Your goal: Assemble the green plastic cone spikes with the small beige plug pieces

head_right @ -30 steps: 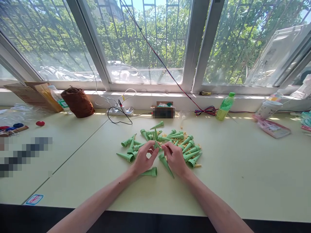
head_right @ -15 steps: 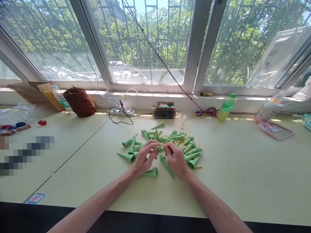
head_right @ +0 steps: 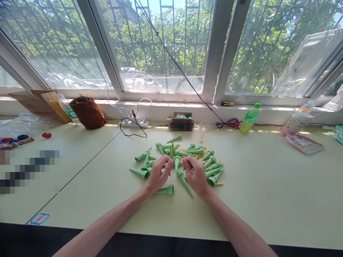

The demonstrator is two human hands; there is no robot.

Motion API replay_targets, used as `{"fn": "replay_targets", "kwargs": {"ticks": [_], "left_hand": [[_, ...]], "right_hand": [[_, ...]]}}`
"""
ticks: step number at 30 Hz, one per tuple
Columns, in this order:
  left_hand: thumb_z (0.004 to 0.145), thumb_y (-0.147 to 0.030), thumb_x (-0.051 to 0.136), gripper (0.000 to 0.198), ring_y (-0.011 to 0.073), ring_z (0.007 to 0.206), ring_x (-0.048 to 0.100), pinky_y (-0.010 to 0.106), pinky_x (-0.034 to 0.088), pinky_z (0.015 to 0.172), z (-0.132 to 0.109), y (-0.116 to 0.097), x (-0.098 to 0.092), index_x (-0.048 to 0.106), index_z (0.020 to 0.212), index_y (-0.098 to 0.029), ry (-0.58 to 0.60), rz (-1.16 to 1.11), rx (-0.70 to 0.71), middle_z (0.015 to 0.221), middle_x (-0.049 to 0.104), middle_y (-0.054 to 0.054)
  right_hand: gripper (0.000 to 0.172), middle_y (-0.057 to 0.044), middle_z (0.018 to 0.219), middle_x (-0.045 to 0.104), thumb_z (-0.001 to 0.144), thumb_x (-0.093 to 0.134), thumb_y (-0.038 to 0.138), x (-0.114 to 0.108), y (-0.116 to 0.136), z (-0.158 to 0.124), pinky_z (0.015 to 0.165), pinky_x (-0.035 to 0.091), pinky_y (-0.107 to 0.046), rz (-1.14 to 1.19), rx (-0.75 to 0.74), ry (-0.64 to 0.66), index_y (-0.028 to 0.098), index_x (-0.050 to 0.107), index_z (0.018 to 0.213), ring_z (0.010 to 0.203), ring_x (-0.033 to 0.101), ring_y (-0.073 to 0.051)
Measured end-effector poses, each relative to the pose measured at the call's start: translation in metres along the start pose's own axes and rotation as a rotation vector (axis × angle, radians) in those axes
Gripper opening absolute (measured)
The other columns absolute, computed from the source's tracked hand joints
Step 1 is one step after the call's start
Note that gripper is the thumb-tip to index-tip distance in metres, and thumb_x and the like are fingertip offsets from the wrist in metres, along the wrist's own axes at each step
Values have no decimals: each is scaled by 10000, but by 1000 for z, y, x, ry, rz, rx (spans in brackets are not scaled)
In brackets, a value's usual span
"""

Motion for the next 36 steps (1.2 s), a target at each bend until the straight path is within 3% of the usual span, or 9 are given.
{"fn": "replay_targets", "kwargs": {"ticks": [3,7,19,28,36], "left_hand": [[1009,-437,389,500,112,542,480,231,397,535,2,-1,-1,518,610,-165,49,33,-48,555,500,-3],[1003,-479,381,577,106,508,440,255,368,568,3,-2,-1,454,524,-166,92,13,-88,490,476,-13],[947,-447,503,360,82,587,426,172,346,456,0,4,0,391,729,-183,181,-7,-102,718,379,-28],[953,-344,510,279,78,598,420,177,361,491,0,2,-3,412,751,-178,195,49,25,751,409,-21],[975,-334,479,216,81,585,411,189,345,512,-2,7,-1,473,830,-175,224,75,11,740,431,-22]], "right_hand": [[253,16,639,550,998,467,344,-1,1,-1,574,425,-247,-6,-30,9,209,585,820,571,506,-131],[249,8,655,563,994,474,314,-1,3,-1,592,428,-245,15,-61,39,203,597,810,594,519,-133],[265,44,584,460,994,479,331,2,-3,-1,522,352,-231,85,14,45,194,557,780,519,411,-104],[284,43,593,446,990,479,345,1,-5,-2,503,325,-236,70,24,56,193,543,760,517,385,-103],[273,43,596,456,992,480,339,2,-3,-1,505,336,-233,48,9,37,193,557,775,519,392,-102]]}}
Point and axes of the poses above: each hand's wrist, its own z-axis towards the middle knuckle, its own x-axis out of the palm, y = z × x, the point moved 1 cm from there along z, towards the middle knuckle
